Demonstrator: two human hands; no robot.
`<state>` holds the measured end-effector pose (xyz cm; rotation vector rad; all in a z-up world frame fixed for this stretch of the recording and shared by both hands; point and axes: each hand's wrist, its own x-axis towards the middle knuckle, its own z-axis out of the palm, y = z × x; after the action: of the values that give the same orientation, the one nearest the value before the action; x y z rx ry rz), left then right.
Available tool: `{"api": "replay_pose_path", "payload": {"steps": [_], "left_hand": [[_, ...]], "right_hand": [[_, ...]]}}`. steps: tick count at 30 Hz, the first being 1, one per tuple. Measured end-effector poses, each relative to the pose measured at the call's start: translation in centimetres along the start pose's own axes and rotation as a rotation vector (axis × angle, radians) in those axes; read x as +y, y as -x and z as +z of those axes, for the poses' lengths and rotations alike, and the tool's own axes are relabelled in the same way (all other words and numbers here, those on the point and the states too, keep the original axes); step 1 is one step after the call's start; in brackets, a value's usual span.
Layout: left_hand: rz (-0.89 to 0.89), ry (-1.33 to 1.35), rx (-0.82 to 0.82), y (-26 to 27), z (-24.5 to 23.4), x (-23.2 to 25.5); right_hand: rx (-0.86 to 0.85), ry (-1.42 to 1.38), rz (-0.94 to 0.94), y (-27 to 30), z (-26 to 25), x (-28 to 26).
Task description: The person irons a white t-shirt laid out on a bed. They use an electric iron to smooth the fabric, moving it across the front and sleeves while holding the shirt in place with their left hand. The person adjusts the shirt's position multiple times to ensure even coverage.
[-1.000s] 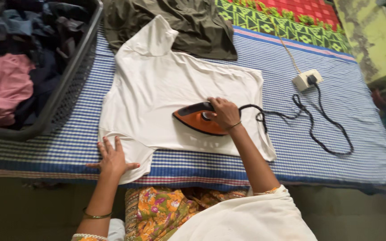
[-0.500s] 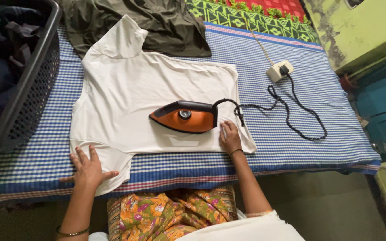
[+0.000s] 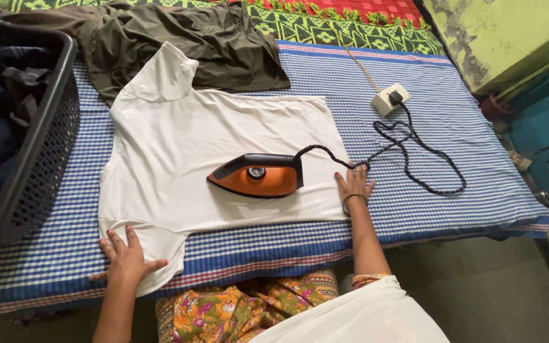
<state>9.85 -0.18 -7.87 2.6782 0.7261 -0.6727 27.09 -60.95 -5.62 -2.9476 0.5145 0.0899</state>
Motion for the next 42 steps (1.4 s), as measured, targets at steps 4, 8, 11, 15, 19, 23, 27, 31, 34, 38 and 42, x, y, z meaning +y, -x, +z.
{"api": "replay_pose_path", "payload": {"steps": [4,8,11,15,19,23,27,31,34,38,42], "left_hand": [[-0.03,0.002,-0.032,0.4,-0.5,0.3],[-0.021,0.021,-0.027,1.1,-1.1,0.5],[-0.003,0.025,-0.017,1.5,-1.3,0.6],[0.057,0.085,0.066,2.4,-1.1,0.5],[0.011,0.061,0.024,3.6,-2.4,1.4],[-0.011,0.024,-0.019,4.5,-3.7,2.2],[-0.022,0.038,-0.049,4.8,-4.4,2.4],[-0.02,0.039,-0.069,4.8,-4.5,2.5],[-0.018,0.038,-0.067,5.0,-4.6,2.4],[-0.021,0.022,-0.08,5.3,-5.0,2.8],[-0.022,0.027,-0.078,5.5,-5.1,2.9]], "right_hand": [[-0.06,0.093,0.001,0.2,0.2,2.7],[-0.043,0.089,-0.12,1.2,0.4,5.2],[0.008,0.051,-0.168,2.7,-0.1,6.6],[0.057,0.049,-0.137,5.3,-1.3,8.5],[0.069,0.05,0.109,6.5,-2.7,8.3],[0.675,-0.255,-0.188,6.3,-5.5,5.0],[0.838,-0.339,-0.674,6.7,-9.8,-4.6],[0.497,-0.462,-0.966,9.8,-11.5,-15.9],[0.364,-0.246,-1.086,9.8,-11.7,-21.1],[0.192,-0.018,-0.956,8.4,-10.0,-23.4],[0.193,-0.014,-0.942,7.0,-9.3,-23.5]]}}
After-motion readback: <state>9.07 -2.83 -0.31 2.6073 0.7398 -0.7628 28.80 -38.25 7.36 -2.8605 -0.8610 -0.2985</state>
